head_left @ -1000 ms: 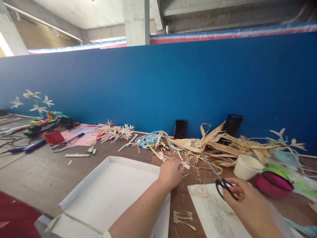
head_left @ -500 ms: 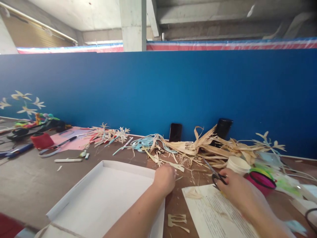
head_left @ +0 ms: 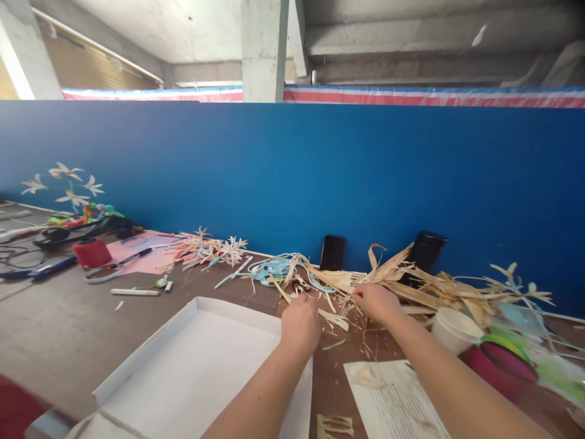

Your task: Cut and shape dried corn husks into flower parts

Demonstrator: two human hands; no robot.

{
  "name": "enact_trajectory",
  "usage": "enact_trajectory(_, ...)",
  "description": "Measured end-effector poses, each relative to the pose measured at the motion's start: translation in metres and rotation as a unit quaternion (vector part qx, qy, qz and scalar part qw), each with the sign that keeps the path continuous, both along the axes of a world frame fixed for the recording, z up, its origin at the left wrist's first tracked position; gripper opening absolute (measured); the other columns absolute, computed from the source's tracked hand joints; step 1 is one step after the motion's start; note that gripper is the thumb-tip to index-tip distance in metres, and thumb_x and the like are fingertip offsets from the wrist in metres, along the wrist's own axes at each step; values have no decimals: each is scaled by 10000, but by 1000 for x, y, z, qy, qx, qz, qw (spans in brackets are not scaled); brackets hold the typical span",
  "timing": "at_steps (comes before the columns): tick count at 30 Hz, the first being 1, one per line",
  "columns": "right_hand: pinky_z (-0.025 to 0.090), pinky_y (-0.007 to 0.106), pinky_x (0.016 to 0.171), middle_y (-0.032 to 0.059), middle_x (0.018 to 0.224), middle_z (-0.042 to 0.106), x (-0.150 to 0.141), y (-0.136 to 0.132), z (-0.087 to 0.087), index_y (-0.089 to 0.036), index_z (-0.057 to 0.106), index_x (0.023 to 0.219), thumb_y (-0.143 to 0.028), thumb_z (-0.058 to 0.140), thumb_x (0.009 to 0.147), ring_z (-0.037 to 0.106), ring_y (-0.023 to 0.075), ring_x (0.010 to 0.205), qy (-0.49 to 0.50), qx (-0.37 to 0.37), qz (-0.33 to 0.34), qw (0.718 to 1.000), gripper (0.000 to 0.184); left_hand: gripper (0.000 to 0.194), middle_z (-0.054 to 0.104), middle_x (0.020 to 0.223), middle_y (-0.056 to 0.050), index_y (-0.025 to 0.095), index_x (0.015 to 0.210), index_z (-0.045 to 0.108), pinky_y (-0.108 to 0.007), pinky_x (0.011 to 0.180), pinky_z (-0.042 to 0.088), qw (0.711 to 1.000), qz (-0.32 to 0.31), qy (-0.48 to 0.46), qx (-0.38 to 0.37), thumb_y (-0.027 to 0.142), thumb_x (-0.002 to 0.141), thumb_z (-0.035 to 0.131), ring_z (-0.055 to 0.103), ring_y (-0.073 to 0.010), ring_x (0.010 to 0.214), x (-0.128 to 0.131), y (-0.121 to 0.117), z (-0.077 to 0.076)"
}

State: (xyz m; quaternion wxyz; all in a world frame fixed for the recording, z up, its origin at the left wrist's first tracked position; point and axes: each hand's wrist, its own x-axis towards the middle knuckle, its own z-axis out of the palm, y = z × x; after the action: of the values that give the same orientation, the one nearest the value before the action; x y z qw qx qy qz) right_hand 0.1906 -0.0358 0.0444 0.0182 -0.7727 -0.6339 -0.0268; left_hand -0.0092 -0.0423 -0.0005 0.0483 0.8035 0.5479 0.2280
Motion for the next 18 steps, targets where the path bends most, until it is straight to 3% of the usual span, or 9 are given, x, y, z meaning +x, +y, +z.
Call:
enact_trajectory(3, 440, 311, 733, 72, 936, 642, -15, 30, -11, -186, 656, 875, -280, 492, 842, 591, 191, 872, -15, -28, 4, 999, 192, 233, 547, 892, -66, 183, 833, 575, -279, 669, 394, 1000, 12, -9, 13, 251, 845, 353, 530, -183, 809, -3, 4, 0)
enact_trajectory(6, 475, 398, 780, 79, 1114, 559, -24, 47, -21, -160, 532, 1110, -311, 521, 841, 569, 192, 930, -26, -44, -9, 999, 309, 232, 542, 895, -69, 182, 843, 568, -281, 667, 393, 999, 18, -16, 22, 246, 849, 345, 525, -185, 803, -4, 6, -1)
enact_trajectory(10, 479, 401, 777, 82, 1124, 554, -29, 53, -20, -157, 524, 1122, -307, 525, 839, 570, 195, 932, -13, -41, -29, 999, 320, 214, 539, 909, -75, 180, 863, 567, -290, 670, 398, 1000, 6, -19, 19, 256, 838, 368, 526, -193, 804, -1, 3, -2)
enact_trajectory(14, 464, 376, 710, 112, 889, 666, -29, 47, 14, -163, 674, 850, -278, 571, 770, 613, 259, 854, 35, 7, -28, 999, 174, 235, 549, 912, -83, 170, 854, 577, -286, 670, 402, 1000, -17, -22, -9, 259, 840, 360, 535, -193, 816, 2, -1, -2)
enact_trajectory(18, 464, 264, 577, 47, 799, 699, -28, 23, 61, -210, 687, 823, -357, 475, 789, 636, 180, 679, 122, 73, 3, 990, 260, 238, 565, 908, -88, 163, 829, 601, -281, 677, 400, 998, -52, -18, -30, 230, 825, 373, 543, -188, 818, 4, -3, -4)
